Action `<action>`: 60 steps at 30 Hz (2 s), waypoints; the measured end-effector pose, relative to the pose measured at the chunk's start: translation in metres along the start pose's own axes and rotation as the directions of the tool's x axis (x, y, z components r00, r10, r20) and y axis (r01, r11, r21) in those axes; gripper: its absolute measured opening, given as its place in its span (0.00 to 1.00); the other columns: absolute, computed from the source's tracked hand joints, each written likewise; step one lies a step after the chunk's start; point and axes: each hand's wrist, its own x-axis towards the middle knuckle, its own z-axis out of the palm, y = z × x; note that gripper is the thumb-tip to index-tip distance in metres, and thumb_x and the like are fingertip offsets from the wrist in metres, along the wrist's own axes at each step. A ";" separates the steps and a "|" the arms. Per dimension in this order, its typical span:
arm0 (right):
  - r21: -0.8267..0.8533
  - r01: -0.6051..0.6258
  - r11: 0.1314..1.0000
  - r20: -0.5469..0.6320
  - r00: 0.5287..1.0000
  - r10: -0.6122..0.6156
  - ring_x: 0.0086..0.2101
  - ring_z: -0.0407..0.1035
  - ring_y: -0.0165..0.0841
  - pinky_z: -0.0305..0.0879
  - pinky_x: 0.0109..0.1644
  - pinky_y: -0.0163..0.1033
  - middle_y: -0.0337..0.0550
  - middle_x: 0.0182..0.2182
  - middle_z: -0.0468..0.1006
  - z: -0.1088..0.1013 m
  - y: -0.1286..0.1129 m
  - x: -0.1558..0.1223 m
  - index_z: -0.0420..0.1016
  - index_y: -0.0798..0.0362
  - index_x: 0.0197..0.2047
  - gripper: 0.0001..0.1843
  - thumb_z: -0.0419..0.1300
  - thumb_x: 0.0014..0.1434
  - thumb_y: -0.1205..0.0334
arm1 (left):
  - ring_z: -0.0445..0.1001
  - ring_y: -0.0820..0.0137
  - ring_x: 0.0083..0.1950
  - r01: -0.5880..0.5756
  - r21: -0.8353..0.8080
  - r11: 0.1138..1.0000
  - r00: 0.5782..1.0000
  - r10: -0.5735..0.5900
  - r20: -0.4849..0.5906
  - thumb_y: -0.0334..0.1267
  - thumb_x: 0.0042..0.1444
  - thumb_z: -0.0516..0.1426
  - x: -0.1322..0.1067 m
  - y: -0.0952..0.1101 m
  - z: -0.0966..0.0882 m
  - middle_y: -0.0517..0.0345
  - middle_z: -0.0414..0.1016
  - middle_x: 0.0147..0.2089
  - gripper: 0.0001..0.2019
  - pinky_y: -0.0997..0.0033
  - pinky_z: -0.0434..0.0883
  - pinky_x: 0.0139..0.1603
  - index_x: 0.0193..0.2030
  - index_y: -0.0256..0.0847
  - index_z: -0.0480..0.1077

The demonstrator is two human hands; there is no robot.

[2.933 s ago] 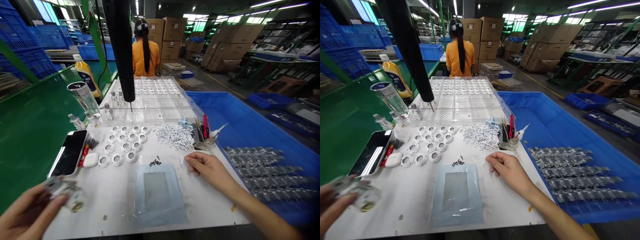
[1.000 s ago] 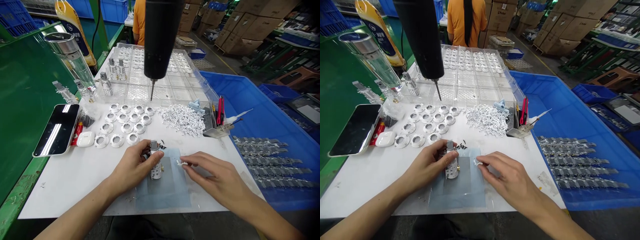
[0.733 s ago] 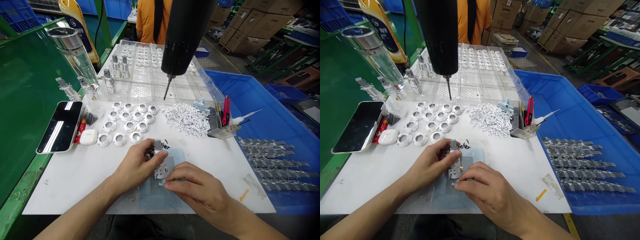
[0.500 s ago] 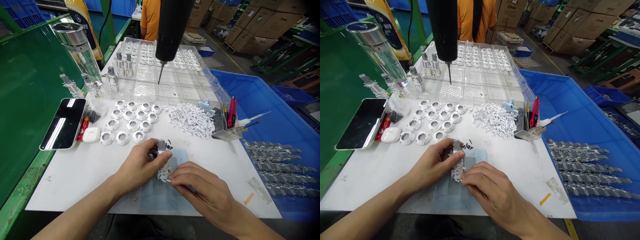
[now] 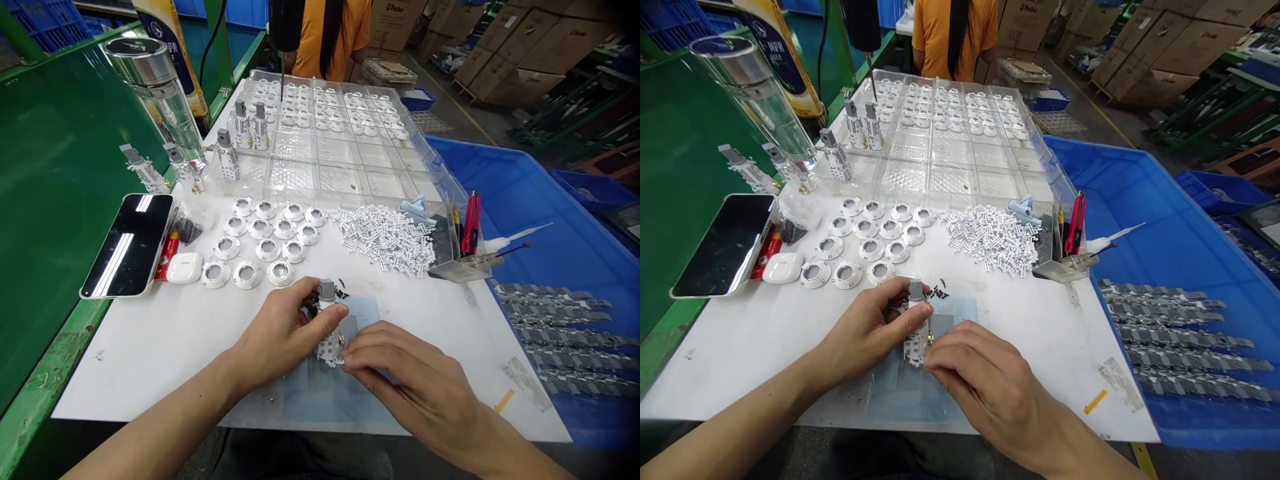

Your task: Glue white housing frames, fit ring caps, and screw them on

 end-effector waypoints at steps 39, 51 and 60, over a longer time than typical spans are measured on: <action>0.580 -0.664 0.472 0.160 0.661 0.733 0.33 0.67 0.28 0.65 0.38 0.35 0.34 0.35 0.72 -0.017 -0.018 0.019 0.61 0.48 0.63 0.26 0.63 0.64 0.58 | 0.47 0.46 0.79 -0.689 0.521 0.505 0.660 0.733 0.162 0.44 0.57 0.70 -0.009 -0.006 -0.015 0.42 0.53 0.78 0.49 0.41 0.53 0.75 0.78 0.48 0.46; 0.443 -0.631 0.637 0.084 0.737 0.671 0.30 0.74 0.33 0.67 0.33 0.36 0.38 0.29 0.81 -0.038 -0.009 -0.010 0.71 0.48 0.59 0.23 0.63 0.64 0.49 | 0.71 0.63 0.65 -0.708 0.456 0.539 0.696 0.640 0.325 0.22 0.68 0.51 -0.013 -0.029 -0.004 0.46 0.75 0.63 0.30 0.66 0.71 0.64 0.74 0.42 0.53; 0.254 -0.478 0.841 -0.833 0.333 0.441 0.51 0.72 0.37 0.71 0.48 0.41 0.45 0.53 0.77 -0.141 0.109 -0.049 0.69 0.48 0.56 0.27 0.70 0.55 0.62 | 0.74 0.63 0.63 -0.387 0.251 0.888 0.904 0.419 -0.090 0.33 0.66 0.56 -0.023 -0.011 0.009 0.55 0.77 0.59 0.17 0.67 0.70 0.61 0.60 0.51 0.63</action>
